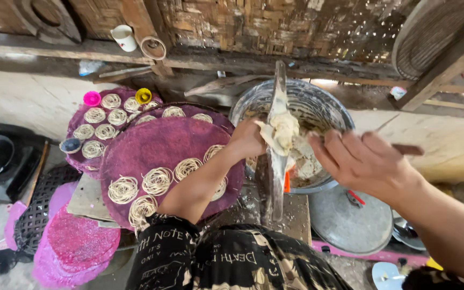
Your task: The person presses rice dough through a hand-held wooden noodle press, extruding strands into circular nests on a round tray. They repeatedly scoop dough from a large basin with a scraper, load it into the press, and squeeze the levers to extrude more nests, filling the tray.
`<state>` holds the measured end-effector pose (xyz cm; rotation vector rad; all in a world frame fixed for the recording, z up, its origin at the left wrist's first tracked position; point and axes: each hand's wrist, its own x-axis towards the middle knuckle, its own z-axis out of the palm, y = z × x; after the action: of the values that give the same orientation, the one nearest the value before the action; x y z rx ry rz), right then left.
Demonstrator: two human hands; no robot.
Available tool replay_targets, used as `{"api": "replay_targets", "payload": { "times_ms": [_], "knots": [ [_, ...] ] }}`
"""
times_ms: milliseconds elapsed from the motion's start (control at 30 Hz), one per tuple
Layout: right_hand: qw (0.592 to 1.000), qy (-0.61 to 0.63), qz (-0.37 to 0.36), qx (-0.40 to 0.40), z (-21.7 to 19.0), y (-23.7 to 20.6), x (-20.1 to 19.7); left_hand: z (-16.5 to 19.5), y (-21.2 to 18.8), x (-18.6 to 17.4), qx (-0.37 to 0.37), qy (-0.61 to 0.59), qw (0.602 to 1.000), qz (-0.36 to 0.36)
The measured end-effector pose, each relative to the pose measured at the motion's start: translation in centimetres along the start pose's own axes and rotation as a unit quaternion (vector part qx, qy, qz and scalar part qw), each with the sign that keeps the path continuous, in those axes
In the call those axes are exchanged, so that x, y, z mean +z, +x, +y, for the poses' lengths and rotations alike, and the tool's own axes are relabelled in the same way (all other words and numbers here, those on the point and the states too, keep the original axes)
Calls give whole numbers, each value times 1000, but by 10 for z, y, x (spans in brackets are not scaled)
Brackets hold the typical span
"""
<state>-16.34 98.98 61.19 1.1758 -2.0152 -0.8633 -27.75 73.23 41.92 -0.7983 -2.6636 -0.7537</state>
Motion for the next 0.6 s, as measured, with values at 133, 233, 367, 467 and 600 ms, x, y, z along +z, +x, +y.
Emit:
{"api": "replay_targets", "payload": {
  "times_ms": [133, 233, 367, 467, 600],
  "knots": [
    [967, 115, 214, 81, 25, -12, -23, -34, 0, 5, -54, -31, 998, -4],
    [952, 198, 76, 221, 39, -42, -20, -42, -5, 3, -31, -46, 997, 56],
    [965, 136, 92, 205, 39, -63, 0, -26, -7, 1, -39, -44, 996, 61],
    [968, 142, 97, 181, 36, -51, 0, -5, 0, -4, -10, -50, 997, 57],
    [980, 112, 91, 136, 17, -10, -11, 25, 4, -9, -70, -18, 997, -11]
  ]
}}
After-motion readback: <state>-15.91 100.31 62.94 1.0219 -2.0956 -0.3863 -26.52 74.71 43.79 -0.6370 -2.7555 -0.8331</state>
